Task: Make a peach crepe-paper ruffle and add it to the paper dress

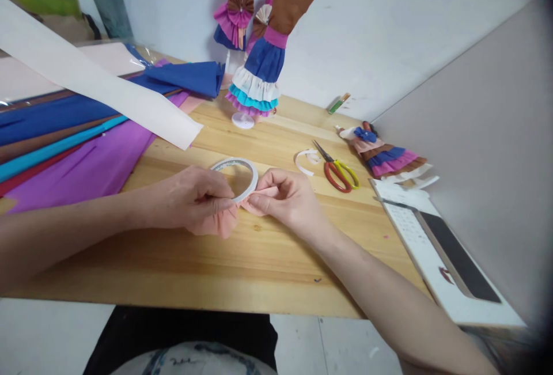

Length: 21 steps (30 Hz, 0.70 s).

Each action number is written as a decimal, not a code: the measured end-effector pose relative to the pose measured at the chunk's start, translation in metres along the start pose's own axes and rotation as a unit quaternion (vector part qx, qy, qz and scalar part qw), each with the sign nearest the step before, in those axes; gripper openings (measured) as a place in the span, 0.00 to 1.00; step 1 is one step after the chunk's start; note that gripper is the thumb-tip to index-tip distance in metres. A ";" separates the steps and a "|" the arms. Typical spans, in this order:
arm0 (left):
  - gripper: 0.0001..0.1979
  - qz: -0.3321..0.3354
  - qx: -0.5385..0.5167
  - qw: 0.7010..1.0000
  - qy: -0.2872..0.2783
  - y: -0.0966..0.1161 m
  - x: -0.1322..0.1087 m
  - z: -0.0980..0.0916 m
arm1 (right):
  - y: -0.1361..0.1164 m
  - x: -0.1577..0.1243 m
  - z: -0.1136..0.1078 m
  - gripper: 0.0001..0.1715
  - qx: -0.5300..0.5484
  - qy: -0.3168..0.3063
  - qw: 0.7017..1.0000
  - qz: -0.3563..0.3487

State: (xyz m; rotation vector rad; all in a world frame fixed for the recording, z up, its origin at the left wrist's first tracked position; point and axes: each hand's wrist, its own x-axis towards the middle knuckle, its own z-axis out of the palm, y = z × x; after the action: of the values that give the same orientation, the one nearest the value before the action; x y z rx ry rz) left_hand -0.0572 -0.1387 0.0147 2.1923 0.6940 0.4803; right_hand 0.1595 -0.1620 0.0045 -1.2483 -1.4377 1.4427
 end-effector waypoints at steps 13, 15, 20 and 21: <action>0.19 -0.034 -0.074 0.997 -0.018 -0.003 -0.001 -0.003 | 0.002 0.005 -0.002 0.27 -0.028 0.047 0.997 -0.056; 0.19 -0.066 -0.106 0.992 -0.026 -0.004 0.000 -0.004 | 0.000 0.004 -0.006 0.25 -0.008 0.028 0.998 -0.055; 0.17 -0.070 -0.150 0.986 -0.007 -0.009 0.002 -0.007 | 0.002 0.005 -0.011 0.25 0.087 -0.091 0.992 -0.020; 0.17 -0.074 -0.155 0.985 -0.001 -0.009 0.003 -0.007 | 0.003 0.005 -0.011 0.27 0.094 -0.110 0.989 -0.012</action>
State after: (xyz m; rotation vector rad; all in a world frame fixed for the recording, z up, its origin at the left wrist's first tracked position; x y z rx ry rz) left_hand -0.0621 -0.1279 0.0128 1.8351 0.7240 0.4752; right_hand 0.1691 -0.1545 0.0020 -0.9773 -1.4143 1.6984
